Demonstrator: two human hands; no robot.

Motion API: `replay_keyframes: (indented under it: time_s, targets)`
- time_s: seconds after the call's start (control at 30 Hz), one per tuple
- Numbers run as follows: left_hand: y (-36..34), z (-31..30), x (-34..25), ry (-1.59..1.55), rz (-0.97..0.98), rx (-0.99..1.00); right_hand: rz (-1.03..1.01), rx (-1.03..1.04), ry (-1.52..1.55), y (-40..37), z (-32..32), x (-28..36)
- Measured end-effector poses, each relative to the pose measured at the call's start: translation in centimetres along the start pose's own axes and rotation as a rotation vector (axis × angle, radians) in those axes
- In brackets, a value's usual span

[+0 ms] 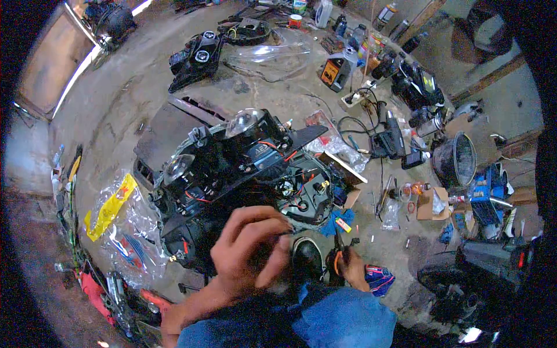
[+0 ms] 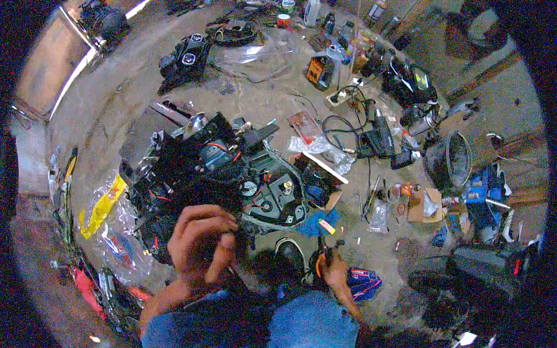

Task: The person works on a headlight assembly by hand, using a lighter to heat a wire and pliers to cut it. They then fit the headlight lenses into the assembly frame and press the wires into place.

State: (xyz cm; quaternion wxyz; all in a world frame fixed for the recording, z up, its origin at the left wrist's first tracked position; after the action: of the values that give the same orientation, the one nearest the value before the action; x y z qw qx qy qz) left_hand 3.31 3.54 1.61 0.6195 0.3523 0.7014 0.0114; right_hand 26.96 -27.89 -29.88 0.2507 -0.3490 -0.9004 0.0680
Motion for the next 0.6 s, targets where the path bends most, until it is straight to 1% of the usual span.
replay_keyframes:
  time_s: [0.07,0.13,0.17,0.2,0.23,0.3,0.37,0.43,0.47,0.53,0.6]
  targets:
    - [0.3,-1.3,-0.3,0.133,-0.002,-0.019,-0.077,-0.039,0.089,0.2,0.2,0.4]
    - [0.2,-2.2,-0.1,0.193,-0.045,-0.056,0.009,0.051,-0.077,1.0,0.2,-0.5]
    - [0.2,-2.5,0.2,0.223,-0.068,-0.072,0.054,0.097,-0.16,1.7,-0.7,0.6]
    - [0.3,-2.6,0.1,0.238,-0.045,-0.079,0.142,0.081,-0.083,2.5,-2.5,1.2]
    - [0.4,-2.6,0.0,0.251,-0.025,-0.082,0.233,0.066,-0.008,3.6,-6.4,4.7]
    - [0.6,-2.4,0.2,0.245,-0.02,-0.093,0.046,-0.237,0.365,5.3,-14.7,13.7]
    - [0.8,-1.9,0.4,0.21,-0.046,-0.112,-0.221,-0.306,0.492,5.6,-19.8,20.9]
    - [0.8,-1.0,0.4,0.204,-0.083,-0.044,-0.509,-0.228,0.435,5.0,-23.3,27.9]
    - [0.8,-0.5,0.5,0.203,-0.102,-0.014,-0.656,-0.185,0.402,4.4,-23.8,30.5]
    - [0.4,0.7,0.3,0.221,-0.112,0.066,-0.699,-0.157,0.469,3.9,-22.9,32.6]
    - [-0.1,1.4,0.4,0.239,-0.13,0.149,-0.715,-0.142,0.533,3.8,-22.3,33.4]
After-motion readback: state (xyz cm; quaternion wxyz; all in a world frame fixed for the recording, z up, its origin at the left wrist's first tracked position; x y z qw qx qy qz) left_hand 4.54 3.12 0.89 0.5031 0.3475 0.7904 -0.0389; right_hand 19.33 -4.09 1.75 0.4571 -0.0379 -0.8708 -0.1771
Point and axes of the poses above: each hand's wrist, its own y-axis towards the middle knuckle, its own z-axis out of the palm, x = y × z, the point moved 9 cm from there along y, towards the middle knuckle, and after that the axes turned 6 degrees about -y, right-handed, at the moved point
